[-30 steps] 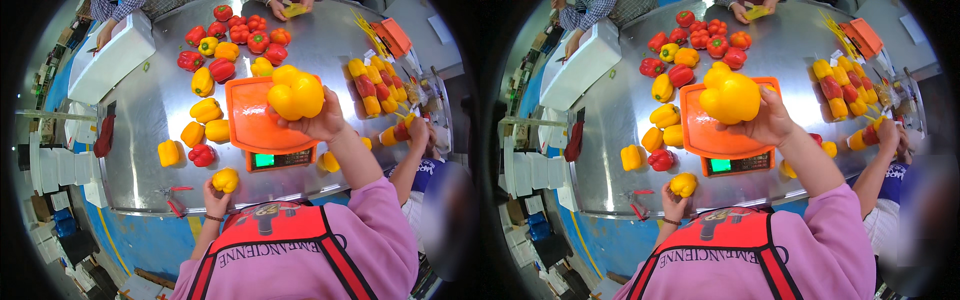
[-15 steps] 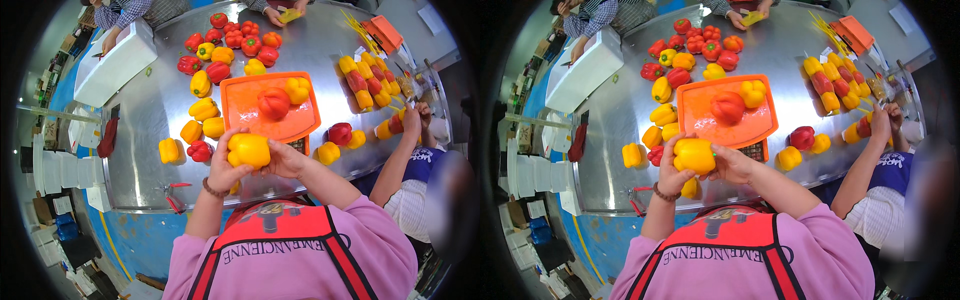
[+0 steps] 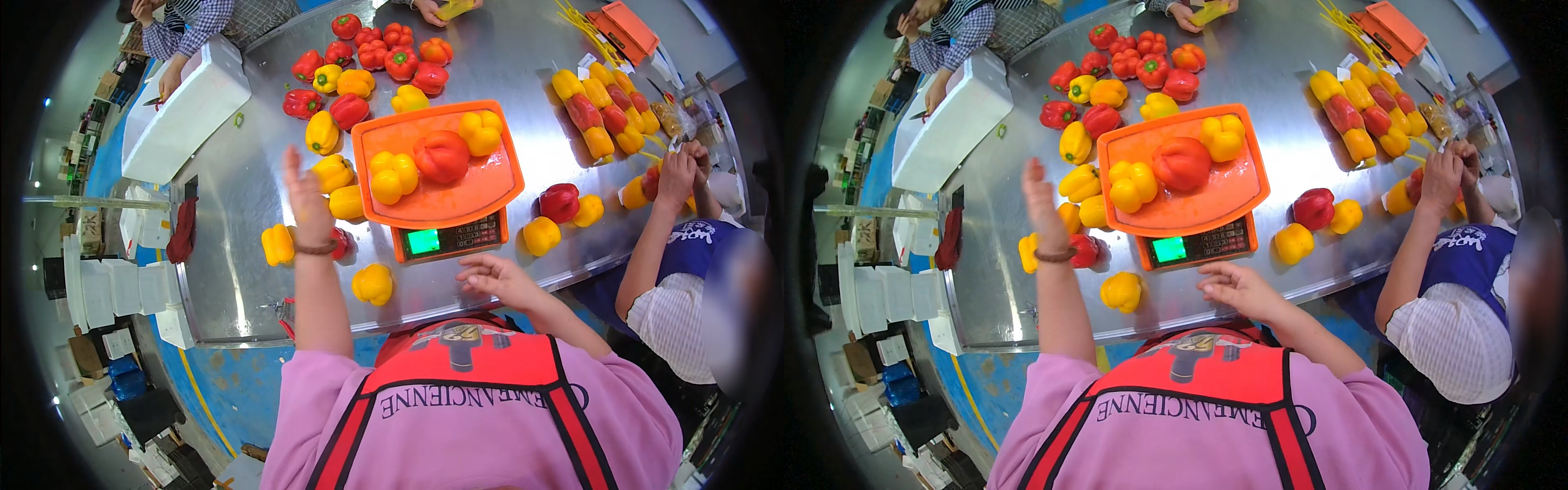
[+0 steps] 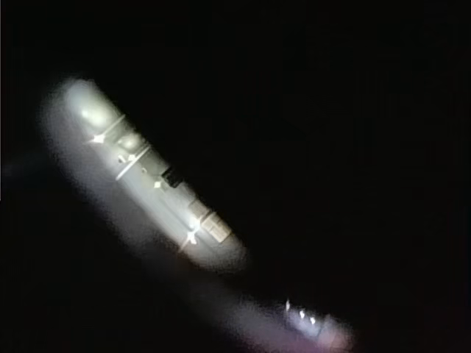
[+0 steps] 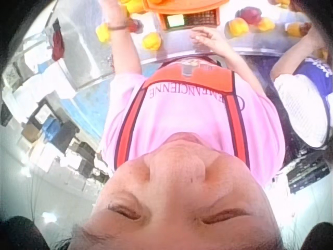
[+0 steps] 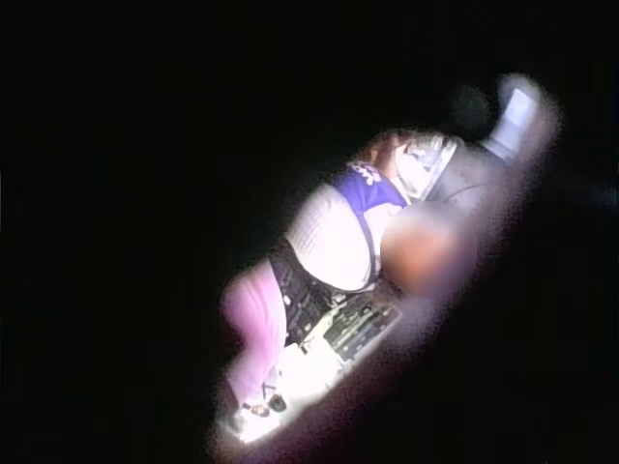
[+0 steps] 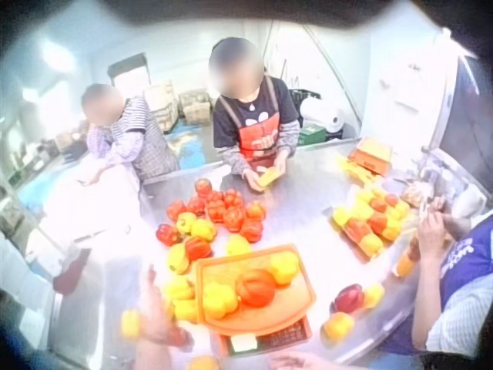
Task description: The person places red and yellow bell peppers onto a digital scale, weighs them, and then removes them to the table. The person repeats this process with multiple peppers throughout the clip.
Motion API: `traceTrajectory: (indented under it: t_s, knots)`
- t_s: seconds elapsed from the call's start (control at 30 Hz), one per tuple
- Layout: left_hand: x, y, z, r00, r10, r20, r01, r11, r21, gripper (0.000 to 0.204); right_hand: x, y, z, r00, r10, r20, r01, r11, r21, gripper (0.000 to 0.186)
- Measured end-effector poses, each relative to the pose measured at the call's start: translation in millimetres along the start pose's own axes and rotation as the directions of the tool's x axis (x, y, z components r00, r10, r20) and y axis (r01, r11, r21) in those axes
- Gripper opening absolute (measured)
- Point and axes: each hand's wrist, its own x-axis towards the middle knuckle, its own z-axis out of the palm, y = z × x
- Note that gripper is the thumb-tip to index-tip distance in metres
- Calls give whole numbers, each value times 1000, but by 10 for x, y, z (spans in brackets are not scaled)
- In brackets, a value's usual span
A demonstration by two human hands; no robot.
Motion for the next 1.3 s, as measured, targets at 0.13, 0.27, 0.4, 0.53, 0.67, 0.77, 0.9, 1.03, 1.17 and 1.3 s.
traceTrajectory:
  t_s: [0.13,0.27,0.4,0.53,0.67,0.77,0.9,1.03,1.17,1.3]
  knots:
    - [-46,433,-569,946,-91,-311,82,996,-43,64,-26,198,-16,999,35,41,-31,995,-94,47]
    - [-178,487,-951,902,-136,-409,151,988,5,65,-13,119,-11,997,38,72,-25,983,-181,46]
    - [-283,401,-987,888,-212,-408,228,974,-11,66,3,-260,-92,995,-102,-4,95,936,-339,46]
    - [-271,359,-756,912,-228,-342,244,970,3,64,124,-648,-403,890,-426,-159,280,789,-547,46]
    - [-254,330,-452,979,-174,-105,176,984,16,45,301,-1182,-442,595,-793,-129,309,374,-874,55]
    - [-308,356,118,951,-8,309,-33,992,124,79,717,-1448,-249,618,-781,90,126,-14,-992,75]
    - [-172,549,724,810,0,587,-342,812,473,86,1210,-1563,-326,778,-611,147,-31,-271,-962,90]
    - [-18,513,809,766,9,643,-365,829,423,80,1272,-1773,-498,868,-468,168,34,-281,-959,85]
    - [214,422,1021,790,62,610,-277,923,266,78,1292,-1769,-885,699,-661,274,247,-137,-959,85]
    - [498,341,1233,827,-99,554,185,977,-102,78,1498,-1850,-1157,578,-800,163,381,88,-921,85]
